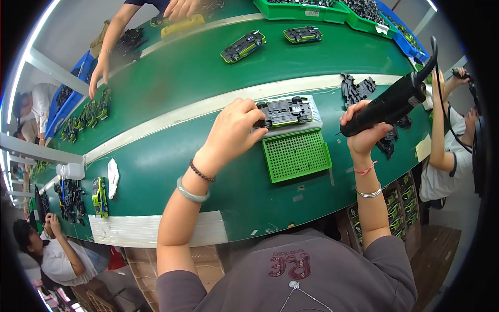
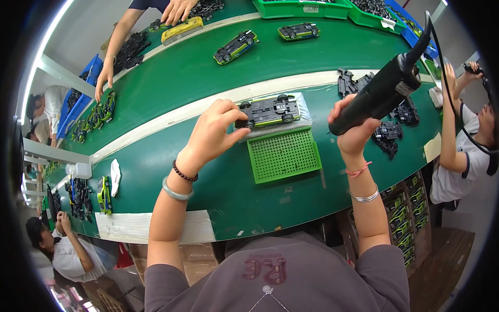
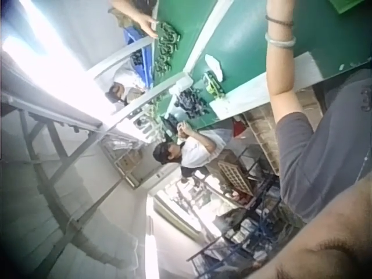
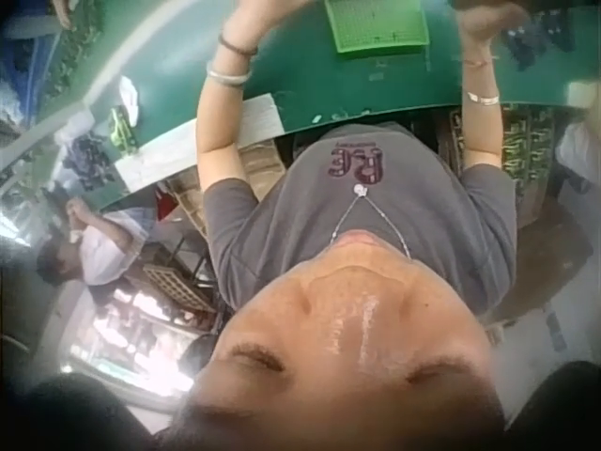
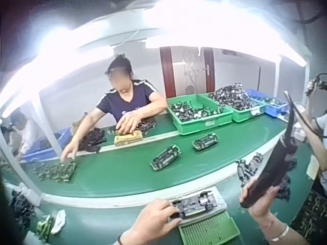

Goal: The person assembles small electronic toy cars by hand, inserting circuit boards into toy car chassis, then attaching the plastic shells with screws using an electric screwdriver.

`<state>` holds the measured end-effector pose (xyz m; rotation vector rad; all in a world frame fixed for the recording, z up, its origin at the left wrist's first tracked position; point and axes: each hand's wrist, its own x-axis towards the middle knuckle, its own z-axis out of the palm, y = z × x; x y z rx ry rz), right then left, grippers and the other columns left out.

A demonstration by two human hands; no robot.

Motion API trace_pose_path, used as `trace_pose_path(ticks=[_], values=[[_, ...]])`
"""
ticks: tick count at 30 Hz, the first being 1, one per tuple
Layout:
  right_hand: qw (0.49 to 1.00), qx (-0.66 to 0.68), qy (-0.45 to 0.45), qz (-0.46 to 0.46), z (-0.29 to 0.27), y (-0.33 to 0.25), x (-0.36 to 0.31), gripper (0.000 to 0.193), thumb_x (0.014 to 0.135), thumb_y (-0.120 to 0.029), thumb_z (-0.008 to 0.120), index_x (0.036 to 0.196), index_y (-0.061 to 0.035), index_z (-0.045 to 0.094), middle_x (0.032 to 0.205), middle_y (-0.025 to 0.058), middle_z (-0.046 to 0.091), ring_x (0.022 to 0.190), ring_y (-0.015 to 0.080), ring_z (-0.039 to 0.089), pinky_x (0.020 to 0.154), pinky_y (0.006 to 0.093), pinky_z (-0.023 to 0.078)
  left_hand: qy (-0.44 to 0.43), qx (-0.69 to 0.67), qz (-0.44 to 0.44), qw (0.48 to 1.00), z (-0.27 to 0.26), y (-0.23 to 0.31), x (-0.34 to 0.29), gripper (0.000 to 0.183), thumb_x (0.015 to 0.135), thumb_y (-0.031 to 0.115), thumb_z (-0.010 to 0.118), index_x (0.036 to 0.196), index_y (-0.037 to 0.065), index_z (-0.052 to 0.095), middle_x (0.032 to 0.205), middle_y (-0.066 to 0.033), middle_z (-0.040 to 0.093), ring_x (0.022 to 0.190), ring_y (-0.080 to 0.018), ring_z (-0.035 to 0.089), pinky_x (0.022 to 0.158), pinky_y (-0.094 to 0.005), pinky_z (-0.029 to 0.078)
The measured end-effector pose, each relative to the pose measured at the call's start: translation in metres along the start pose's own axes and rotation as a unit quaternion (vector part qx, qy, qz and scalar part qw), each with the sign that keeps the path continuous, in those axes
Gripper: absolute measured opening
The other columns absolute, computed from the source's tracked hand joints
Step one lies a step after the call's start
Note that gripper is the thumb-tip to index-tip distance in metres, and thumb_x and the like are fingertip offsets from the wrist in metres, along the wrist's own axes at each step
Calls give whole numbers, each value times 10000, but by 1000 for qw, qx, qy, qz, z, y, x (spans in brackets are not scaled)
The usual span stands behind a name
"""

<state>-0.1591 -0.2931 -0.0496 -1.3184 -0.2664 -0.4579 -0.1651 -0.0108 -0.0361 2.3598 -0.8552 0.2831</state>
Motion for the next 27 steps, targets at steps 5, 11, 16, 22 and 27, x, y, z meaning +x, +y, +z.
trace_pose_path(ticks=[5, 11, 16, 22, 27], values=[[999, 17, 38, 18, -5, 16, -5, 863, 638, -866, 343, 838, -33, 456, 630, 68, 488, 540, 156, 493, 502, 266, 415, 121, 36, 39, 991, 21, -1, -8, 170, 663, 66, 712, 804, 60, 617, 825, -59, 558, 799, -247, 531, 671, -350, 462], [996, 47, 59, 43, -8, 17, -4, 846, 656, -855, 334, 835, -38, 454, 627, 64, 478, 547, 150, 486, 512, 260, 413, 126, 63, 47, 989, 26, 4, -3, 143, 660, 23, 702, 737, 47, 584, 801, -53, 564, 810, -256, 532, 654, -351, 459], [998, 32, 56, 7, -7, 21, -5, 844, 680, -831, 363, 823, -6, 476, 617, 62, 478, 533, 153, 505, 479, 259, 415, 115, 105, 48, 987, 27, 5, -8, 172, 658, 33, 713, 788, 51, 601, 872, -71, 568, 860, -272, 534, 703, -355, 461], [998, -4, 39, 39, -9, 15, -6, 863, 627, -871, 336, 844, -41, 436, 643, 60, 467, 555, 150, 478, 512, 263, 409, 85, 2, -40, 996, 5, 2, 0, 572, 639, 144, 765, 1158, 52, 544, 1109, -150, 510, 1043, -306, 492, 887, -368, 417], [999, 21, 48, -1, -11, 21, -4, 837, 723, -803, 353, 799, 17, 505, 603, 81, 516, 515, 142, 521, 474, 243, 416, 24, -7, -29, 999, 15, -7, 5, 679, 641, 207, 774, 1218, 10, 476, 1157, -155, 489, 1098, -309, 453, 941, -386, 389]])
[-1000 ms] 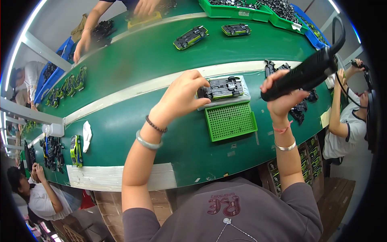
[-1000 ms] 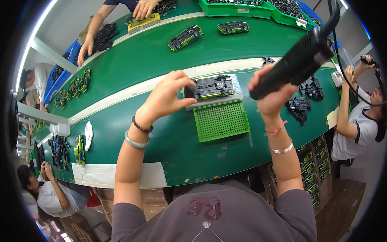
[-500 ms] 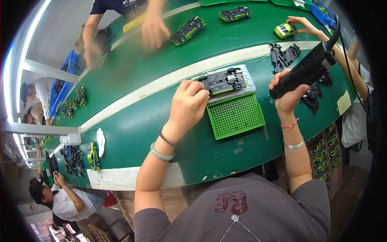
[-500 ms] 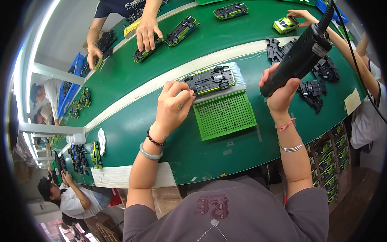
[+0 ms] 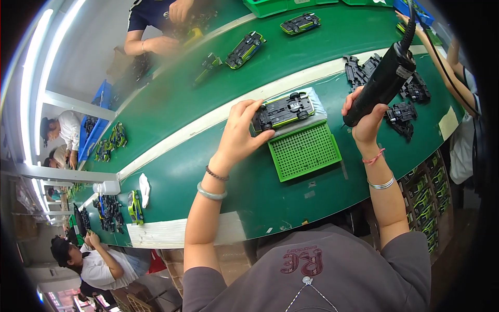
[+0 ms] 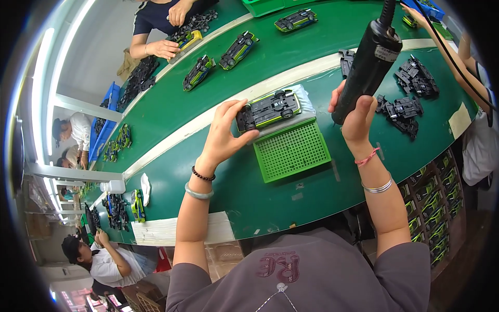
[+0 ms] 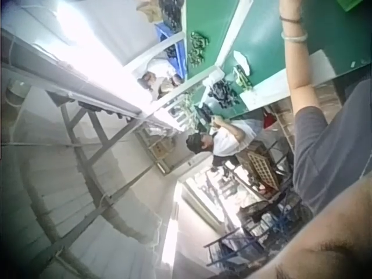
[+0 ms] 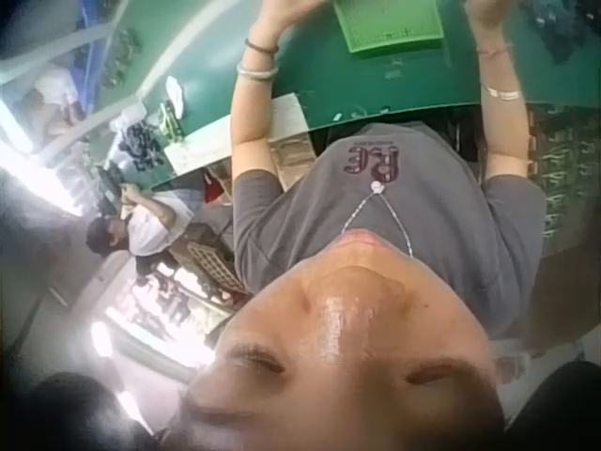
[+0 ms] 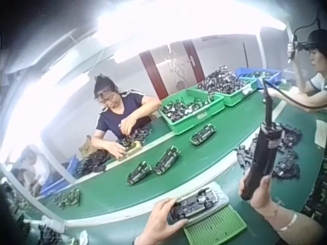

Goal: The person assembles small electronic toy cars by hand, inserting circuit boards into toy car chassis, then attaching the plastic shells with screws using an electric screwdriver.

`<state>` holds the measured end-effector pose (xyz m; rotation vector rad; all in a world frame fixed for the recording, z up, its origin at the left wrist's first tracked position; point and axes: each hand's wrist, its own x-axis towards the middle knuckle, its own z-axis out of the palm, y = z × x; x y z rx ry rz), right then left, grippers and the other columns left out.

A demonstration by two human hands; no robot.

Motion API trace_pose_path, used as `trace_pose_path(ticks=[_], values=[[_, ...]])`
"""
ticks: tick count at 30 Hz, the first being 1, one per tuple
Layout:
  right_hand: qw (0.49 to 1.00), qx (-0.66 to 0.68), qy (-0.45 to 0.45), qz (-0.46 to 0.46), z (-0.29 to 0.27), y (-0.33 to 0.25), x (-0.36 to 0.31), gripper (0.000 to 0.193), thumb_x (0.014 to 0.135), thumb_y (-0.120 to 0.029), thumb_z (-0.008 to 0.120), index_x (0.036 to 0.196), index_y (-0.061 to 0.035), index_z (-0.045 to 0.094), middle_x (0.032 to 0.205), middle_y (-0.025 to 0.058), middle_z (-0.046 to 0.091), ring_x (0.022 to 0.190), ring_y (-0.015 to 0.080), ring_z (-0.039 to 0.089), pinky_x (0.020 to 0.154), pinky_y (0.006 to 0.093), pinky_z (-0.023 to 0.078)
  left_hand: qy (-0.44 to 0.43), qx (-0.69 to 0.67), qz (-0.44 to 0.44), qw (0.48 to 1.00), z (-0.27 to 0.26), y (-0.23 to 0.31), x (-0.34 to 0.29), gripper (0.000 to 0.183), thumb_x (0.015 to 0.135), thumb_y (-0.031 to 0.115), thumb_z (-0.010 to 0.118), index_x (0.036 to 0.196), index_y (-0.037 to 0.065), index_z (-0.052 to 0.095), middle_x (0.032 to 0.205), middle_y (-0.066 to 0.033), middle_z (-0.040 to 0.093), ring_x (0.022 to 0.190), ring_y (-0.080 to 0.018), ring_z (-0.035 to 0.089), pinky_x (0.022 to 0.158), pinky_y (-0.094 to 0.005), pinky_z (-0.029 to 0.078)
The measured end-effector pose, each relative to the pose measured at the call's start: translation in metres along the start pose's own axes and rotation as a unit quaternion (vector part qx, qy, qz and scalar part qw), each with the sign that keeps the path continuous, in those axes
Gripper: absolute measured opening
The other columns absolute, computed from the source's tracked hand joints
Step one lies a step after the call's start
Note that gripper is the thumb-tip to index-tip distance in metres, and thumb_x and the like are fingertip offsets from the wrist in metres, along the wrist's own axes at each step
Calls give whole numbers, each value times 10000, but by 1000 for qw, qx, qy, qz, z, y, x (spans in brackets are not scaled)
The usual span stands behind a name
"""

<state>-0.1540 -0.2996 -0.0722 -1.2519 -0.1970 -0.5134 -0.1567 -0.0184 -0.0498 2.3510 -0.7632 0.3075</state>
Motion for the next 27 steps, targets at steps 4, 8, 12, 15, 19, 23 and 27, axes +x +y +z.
trace_pose_path(ticks=[4, 8, 12, 15, 19, 23, 27], values=[[1000, -11, -10, -4, 5, -1, -2, 832, 733, -795, 352, 805, 20, 503, 607, 78, 516, 517, 138, 522, 476, 241, 413, -61, -66, -48, 995, -11, -6, -4, 666, 631, 183, 782, 1203, 27, 479, 1192, -151, 497, 1148, -303, 445, 979, -378, 371], [1000, -17, -13, -13, 4, -2, -4, 820, 743, -784, 356, 821, 19, 500, 612, 78, 515, 517, 137, 522, 479, 240, 410, -55, -181, -95, 977, -21, -13, -3, 643, 636, 141, 778, 1195, 23, 483, 1177, -109, 534, 1130, -241, 487, 979, -359, 374], [1000, -10, -8, -14, -2, -1, -3, 815, 748, -780, 354, 833, 17, 499, 613, 75, 515, 517, 136, 522, 481, 238, 408, 44, -360, -151, 920, -79, -17, -2, 582, 695, -30, 701, 1223, -8, 458, 1196, -102, 507, 1089, -187, 504, 929, -320, 426], [1000, -18, -4, -17, 2, -4, -1, 801, 758, -770, 352, 829, 14, 498, 612, 74, 514, 514, 130, 515, 472, 238, 406, 87, -284, -162, 941, -142, -43, -9, 605, 699, -37, 695, 1245, -45, 435, 1172, -118, 530, 1050, -189, 531, 892, -324, 455], [999, -17, -17, -22, 8, -2, 1, 782, 768, -755, 365, 831, 13, 497, 610, 74, 511, 514, 128, 515, 468, 236, 403, -44, 196, -178, 963, -184, -93, -6, 592, 579, 134, 756, 1133, 37, 572, 1036, -184, 595, 937, -320, 581, 835, -381, 465], [999, -3, -23, -24, 8, -3, -1, 768, 770, -743, 390, 839, 15, 494, 616, 70, 510, 512, 130, 514, 466, 233, 399, -183, 352, -200, 896, -143, -134, 8, 568, 571, 198, 759, 1098, 53, 603, 1030, -194, 591, 937, -360, 562, 833, -415, 461], [1000, -6, -13, -18, 4, -2, -1, 775, 767, -749, 382, 850, 14, 495, 618, 69, 510, 514, 129, 513, 466, 236, 398, -117, 182, -142, 966, -103, -120, 40, 493, 656, 262, 748, 1075, 36, 619, 1044, -178, 606, 975, -317, 575, 851, -375, 461]])
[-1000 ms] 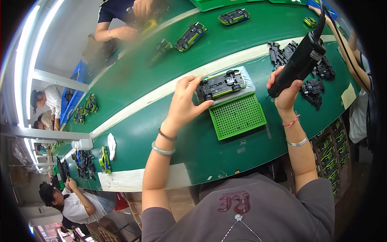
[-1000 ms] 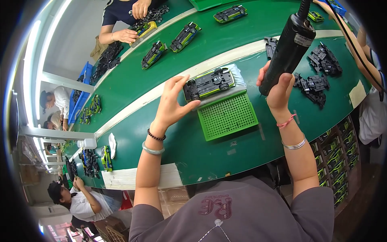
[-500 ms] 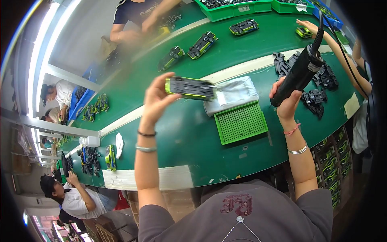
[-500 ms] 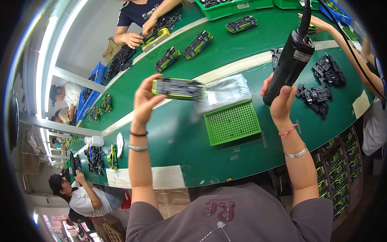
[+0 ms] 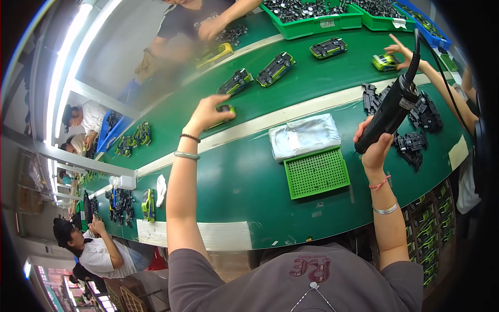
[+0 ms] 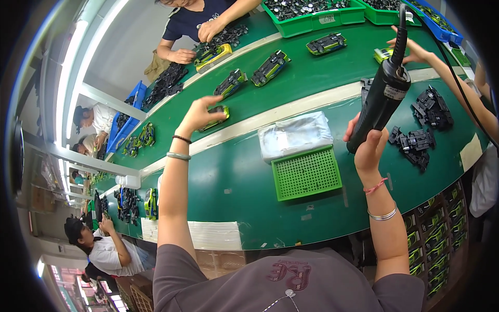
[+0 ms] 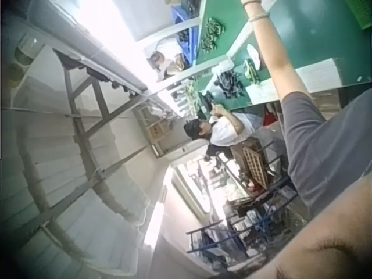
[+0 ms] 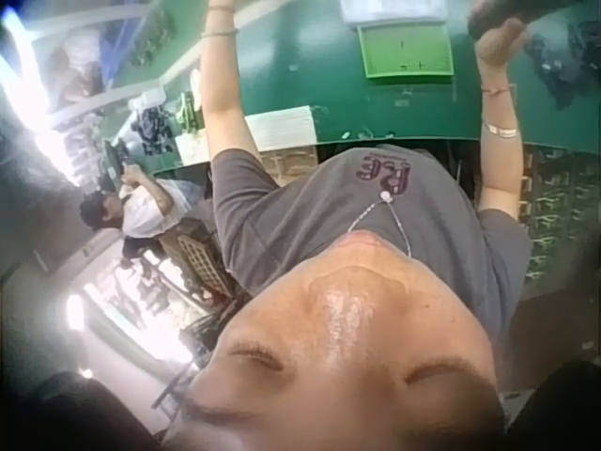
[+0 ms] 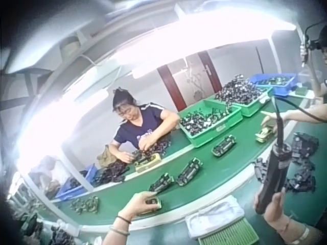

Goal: The person assembles small electronic toy cars by hand, inserting circuit boards into toy car chassis, then attaching the plastic shells with screws using an electric screwdriver.

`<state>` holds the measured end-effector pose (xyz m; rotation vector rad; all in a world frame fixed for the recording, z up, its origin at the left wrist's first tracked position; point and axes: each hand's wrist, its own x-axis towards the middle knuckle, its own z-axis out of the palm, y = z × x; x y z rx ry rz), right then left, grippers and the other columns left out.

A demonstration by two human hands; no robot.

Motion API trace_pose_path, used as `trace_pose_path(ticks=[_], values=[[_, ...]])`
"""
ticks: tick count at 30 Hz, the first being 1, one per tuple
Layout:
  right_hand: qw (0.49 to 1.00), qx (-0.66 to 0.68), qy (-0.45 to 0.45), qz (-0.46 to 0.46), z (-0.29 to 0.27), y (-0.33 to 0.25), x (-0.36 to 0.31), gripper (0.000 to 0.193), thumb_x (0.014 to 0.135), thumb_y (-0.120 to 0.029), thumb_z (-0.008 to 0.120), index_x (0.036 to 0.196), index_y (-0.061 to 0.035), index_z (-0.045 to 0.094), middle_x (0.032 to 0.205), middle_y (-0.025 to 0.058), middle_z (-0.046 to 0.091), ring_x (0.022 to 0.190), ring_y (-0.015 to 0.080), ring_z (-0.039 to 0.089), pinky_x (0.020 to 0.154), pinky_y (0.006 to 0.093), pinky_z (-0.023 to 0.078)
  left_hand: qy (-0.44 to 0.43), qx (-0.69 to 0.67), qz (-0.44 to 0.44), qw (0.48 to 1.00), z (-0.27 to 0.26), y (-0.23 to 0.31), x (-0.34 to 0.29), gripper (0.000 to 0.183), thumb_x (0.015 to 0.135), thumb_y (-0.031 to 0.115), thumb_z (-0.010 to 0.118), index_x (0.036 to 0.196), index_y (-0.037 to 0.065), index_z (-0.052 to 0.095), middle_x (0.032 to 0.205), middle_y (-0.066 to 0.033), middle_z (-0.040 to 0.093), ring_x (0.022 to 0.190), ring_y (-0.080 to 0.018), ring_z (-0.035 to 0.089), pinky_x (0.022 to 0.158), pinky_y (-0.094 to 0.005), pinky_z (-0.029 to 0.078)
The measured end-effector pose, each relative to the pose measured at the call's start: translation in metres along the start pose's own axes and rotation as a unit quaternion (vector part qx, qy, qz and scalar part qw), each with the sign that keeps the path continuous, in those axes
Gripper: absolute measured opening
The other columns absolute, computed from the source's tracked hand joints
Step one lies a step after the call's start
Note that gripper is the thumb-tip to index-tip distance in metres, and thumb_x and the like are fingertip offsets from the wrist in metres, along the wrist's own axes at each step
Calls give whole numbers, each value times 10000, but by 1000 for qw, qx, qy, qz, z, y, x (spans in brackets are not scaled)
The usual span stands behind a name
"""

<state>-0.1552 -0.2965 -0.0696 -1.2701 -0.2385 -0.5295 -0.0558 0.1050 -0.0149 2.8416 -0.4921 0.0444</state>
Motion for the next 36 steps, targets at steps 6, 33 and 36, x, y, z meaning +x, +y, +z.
trace_pose_path(ticks=[6, 33, 36], values=[[1000, -5, 2, 12, 1, -2, 0, 784, 765, -757, 364, 850, 11, 491, 617, 68, 510, 518, 126, 511, 469, 236, 399, 86, -117, 108, 983, -12, 68, 45, 318, 770, 232, 692, 1025, 49, 642, 989, -99, 636, 871, -187, 599, 759, -274, 461], [997, -30, -63, 21, -19, 24, 2, 844, 729, -780, 396, 929, 35, 475, 738, 92, 487, 628, 169, 489, 583, 270, 431, 237, -123, -371, 890, -98, -55, -359, 400, 803, 85, 652, 1171, 18, 510, 1004, -74, 589, 872, -113, 561, 754, -247, 462], [996, -43, -65, 33, -12, 15, 3, 901, 655, -840, 402, 880, 30, 464, 728, 95, 473, 630, 175, 478, 592, 278, 439, 279, -93, -413, 862, -91, -44, -428, 372, 818, 114, 642, 1157, 19, 521, 945, -66, 603, 820, -107, 570, 721, -237, 463]])
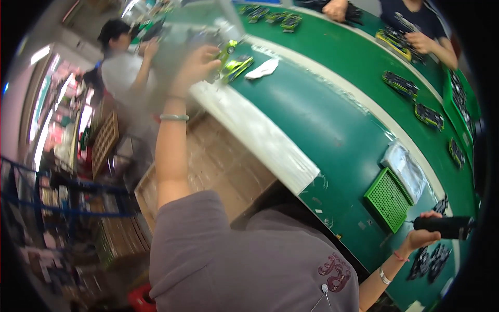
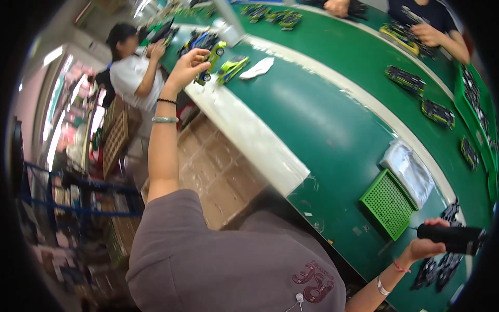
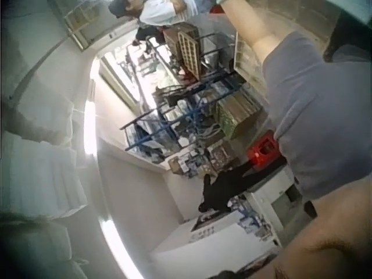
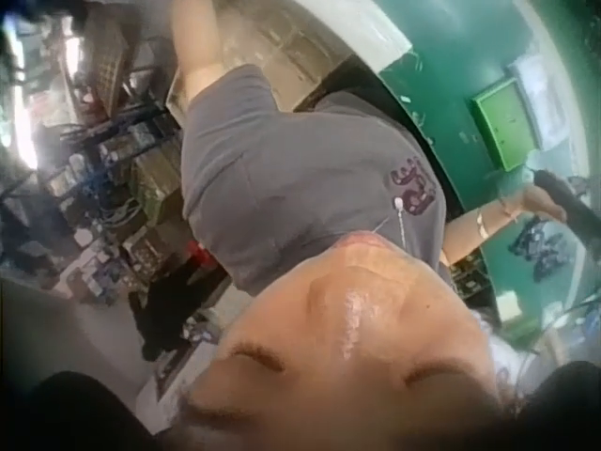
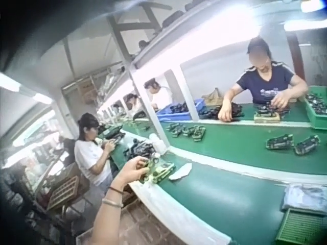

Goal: The person assembles small electronic toy cars by hand, inserting circuit boards into toy car chassis, then attaching the plastic shells with screws using an electric screwdriver.

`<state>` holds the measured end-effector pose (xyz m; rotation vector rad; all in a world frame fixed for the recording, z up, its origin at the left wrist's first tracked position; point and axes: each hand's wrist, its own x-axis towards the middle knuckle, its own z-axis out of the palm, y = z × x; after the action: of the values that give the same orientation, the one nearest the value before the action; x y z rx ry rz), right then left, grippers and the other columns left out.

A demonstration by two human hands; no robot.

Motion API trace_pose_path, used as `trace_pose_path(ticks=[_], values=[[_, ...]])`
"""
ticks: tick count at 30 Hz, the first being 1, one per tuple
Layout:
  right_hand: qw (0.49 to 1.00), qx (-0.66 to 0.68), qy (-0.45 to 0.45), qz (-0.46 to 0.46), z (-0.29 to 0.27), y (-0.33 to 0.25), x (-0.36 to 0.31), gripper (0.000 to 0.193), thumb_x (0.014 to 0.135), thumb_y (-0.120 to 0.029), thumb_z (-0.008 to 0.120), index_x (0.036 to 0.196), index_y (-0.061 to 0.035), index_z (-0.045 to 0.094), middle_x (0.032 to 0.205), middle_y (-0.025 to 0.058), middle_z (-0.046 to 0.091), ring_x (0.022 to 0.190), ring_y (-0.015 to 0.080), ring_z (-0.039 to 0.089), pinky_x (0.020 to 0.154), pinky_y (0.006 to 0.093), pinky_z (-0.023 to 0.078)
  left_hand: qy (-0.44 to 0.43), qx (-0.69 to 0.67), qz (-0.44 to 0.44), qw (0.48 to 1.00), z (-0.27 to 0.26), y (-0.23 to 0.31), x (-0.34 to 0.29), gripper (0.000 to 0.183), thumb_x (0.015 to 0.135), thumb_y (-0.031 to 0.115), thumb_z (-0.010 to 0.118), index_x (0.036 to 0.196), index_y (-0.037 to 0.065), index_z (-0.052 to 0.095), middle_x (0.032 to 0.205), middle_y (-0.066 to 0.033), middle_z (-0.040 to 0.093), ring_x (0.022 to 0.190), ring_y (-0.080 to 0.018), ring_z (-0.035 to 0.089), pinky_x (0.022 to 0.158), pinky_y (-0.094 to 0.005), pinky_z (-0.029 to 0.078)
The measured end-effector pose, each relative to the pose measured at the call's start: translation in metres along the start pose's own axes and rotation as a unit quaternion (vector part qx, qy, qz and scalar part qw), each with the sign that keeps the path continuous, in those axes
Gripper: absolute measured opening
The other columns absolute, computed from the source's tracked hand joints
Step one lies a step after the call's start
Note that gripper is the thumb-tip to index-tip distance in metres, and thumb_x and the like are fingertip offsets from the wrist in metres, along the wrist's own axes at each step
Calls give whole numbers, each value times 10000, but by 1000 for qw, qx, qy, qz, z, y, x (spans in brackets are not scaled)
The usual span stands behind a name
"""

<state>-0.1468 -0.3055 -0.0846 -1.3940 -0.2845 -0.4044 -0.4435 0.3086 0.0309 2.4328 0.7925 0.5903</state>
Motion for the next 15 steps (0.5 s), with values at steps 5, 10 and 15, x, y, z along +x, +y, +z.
trace_pose_path(ticks=[5, 10, 15], values=[[1000, -3, 12, 0, 1, -10, 6, 904, 629, -851, 412, 855, 24, 453, 703, 101, 468, 620, 184, 479, 582, 283, 441, 169, -45, -151, 973, -17, -112, -82, 338, 824, 194, 651, 1101, 43, 531, 849, -51, 600, 693, -94, 552, 553, -245, 438], [999, 30, 5, 32, 17, -6, 2, 905, 633, -857, 383, 861, 17, 439, 683, 95, 462, 607, 191, 465, 578, 287, 432, 225, -186, -349, 891, -12, -227, -169, 219, 791, 176, 623, 942, 37, 549, 746, -61, 560, 549, -178, 516, 429, -341, 394], [1000, -1, 13, 8, 13, -18, -3, 862, 672, -819, 381, 873, 16, 446, 715, 95, 453, 614, 188, 472, 579, 305, 450, 188, -48, -512, 837, 104, -217, -119, 457, 746, 237, 654, 1054, -92, 577, 1070, -251, 594, 905, -339, 625, 766, -380, 486]])
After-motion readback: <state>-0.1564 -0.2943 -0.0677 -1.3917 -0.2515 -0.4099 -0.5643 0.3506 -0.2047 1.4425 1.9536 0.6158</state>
